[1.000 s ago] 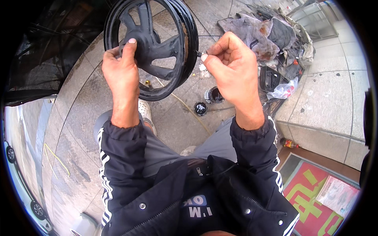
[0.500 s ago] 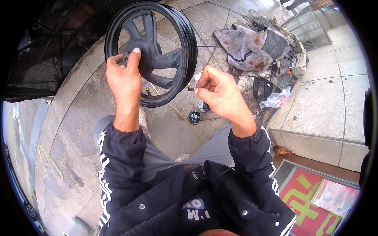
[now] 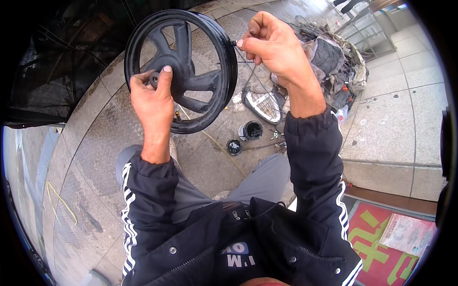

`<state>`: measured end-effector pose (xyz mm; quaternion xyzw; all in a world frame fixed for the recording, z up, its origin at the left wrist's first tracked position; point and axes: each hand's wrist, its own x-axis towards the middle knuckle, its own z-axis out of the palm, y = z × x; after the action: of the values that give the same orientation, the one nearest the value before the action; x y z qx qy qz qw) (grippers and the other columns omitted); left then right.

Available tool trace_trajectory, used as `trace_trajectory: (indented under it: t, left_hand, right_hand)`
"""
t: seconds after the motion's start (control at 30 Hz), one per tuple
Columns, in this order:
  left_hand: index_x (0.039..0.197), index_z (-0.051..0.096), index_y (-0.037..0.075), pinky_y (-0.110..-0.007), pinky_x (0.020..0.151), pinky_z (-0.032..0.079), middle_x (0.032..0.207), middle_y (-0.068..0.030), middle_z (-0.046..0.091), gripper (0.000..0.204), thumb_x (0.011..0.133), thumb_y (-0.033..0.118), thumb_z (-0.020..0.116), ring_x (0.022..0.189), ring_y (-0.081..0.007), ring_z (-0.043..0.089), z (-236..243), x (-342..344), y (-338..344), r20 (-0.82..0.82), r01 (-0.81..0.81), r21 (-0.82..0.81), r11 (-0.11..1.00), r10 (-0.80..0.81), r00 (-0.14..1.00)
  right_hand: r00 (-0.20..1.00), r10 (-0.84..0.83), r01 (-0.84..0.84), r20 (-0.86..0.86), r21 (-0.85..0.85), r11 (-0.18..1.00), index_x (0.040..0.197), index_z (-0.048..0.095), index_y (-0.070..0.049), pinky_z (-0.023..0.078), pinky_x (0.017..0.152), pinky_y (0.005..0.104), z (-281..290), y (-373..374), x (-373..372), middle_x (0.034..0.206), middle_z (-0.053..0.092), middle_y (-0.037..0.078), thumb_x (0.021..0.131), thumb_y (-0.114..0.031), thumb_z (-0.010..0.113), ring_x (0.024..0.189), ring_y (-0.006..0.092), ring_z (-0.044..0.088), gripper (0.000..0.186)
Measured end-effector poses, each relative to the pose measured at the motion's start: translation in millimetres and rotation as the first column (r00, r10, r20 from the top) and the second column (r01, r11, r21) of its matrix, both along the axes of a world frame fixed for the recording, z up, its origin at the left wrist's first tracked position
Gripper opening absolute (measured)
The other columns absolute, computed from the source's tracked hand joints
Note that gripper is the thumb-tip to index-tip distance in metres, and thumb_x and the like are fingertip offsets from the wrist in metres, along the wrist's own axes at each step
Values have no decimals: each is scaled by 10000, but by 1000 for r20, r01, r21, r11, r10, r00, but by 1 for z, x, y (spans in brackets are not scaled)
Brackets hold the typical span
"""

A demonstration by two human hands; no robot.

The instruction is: The person holds a black plastic wheel hub in their left hand and uses a small brush in their right hand to apply black paint to the rim. They repeatedly dip the brush into a small container of paint on the floor and carefully coat the edges of the wheel.

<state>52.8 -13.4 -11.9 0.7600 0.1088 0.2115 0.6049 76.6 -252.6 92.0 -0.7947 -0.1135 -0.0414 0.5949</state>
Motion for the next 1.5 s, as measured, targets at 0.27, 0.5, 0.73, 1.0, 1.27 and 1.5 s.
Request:
trace_trajectory:
  t: [0.27, 0.5, 0.73, 1.0, 1.27, 1.5]
  left_hand:
    - [1040, 596, -74, -256, 664, 493, 794, -61, 657, 452, 903, 291, 823, 716, -92, 582, -8, 5, 3, 9, 9, -87, 996, -8, 1000]
    - [1082, 574, -82, -178, 575, 387, 714, 30, 558, 454, 933, 282, 800, 622, -25, 462, -10, 8, -2, 77, 11, -112, 994, -3, 997]
    - [1069, 572, -80, -181, 539, 357, 697, 42, 544, 443, 932, 273, 801, 590, -19, 446, -12, 11, -4, 74, 17, -169, 985, -4, 997]
    - [1068, 565, -74, -186, 496, 310, 678, 52, 524, 431, 935, 263, 799, 549, -18, 423, -9, 8, -4, 72, 24, -212, 977, -9, 997]
    - [1069, 572, -77, -190, 519, 327, 696, 33, 561, 426, 936, 258, 798, 574, -15, 442, -10, 4, -6, 92, 24, -127, 992, -12, 996]
    - [1086, 565, -76, -187, 537, 341, 708, 27, 569, 421, 944, 253, 787, 605, -16, 450, -4, 0, -5, 66, 30, -172, 985, -19, 998]
  right_hand:
    - [999, 12, -16, -38, -117, 993, 862, 452, -80, 389, 538, 221, -21, -9, -13, 778, 570, -7, 845, 42, 690, 660, 36, 506, 268]
    - [998, 24, -26, -61, -45, 999, 882, 439, -72, 393, 590, 217, -42, -10, -35, 805, 483, -37, 845, 83, 665, 707, 25, 455, 276]
    - [988, 12, -6, -154, 41, 999, 862, 490, -38, 422, 618, 259, -63, -4, -57, 792, 487, -19, 801, 20, 674, 723, 64, 466, 202]
    - [985, 52, -9, -163, 253, 967, 895, 499, -70, 448, 535, 242, -27, -16, -34, 764, 614, 21, 837, -5, 720, 643, 87, 585, 238]
    - [981, 110, -96, -158, 91, 991, 838, 478, -101, 412, 532, 228, -4, -19, 17, 778, 633, 33, 827, -66, 744, 621, 73, 559, 269]
    - [984, 58, -56, -168, 15, 998, 833, 445, -119, 384, 520, 213, -12, -13, -3, 749, 610, 7, 822, -28, 704, 618, 53, 531, 274]
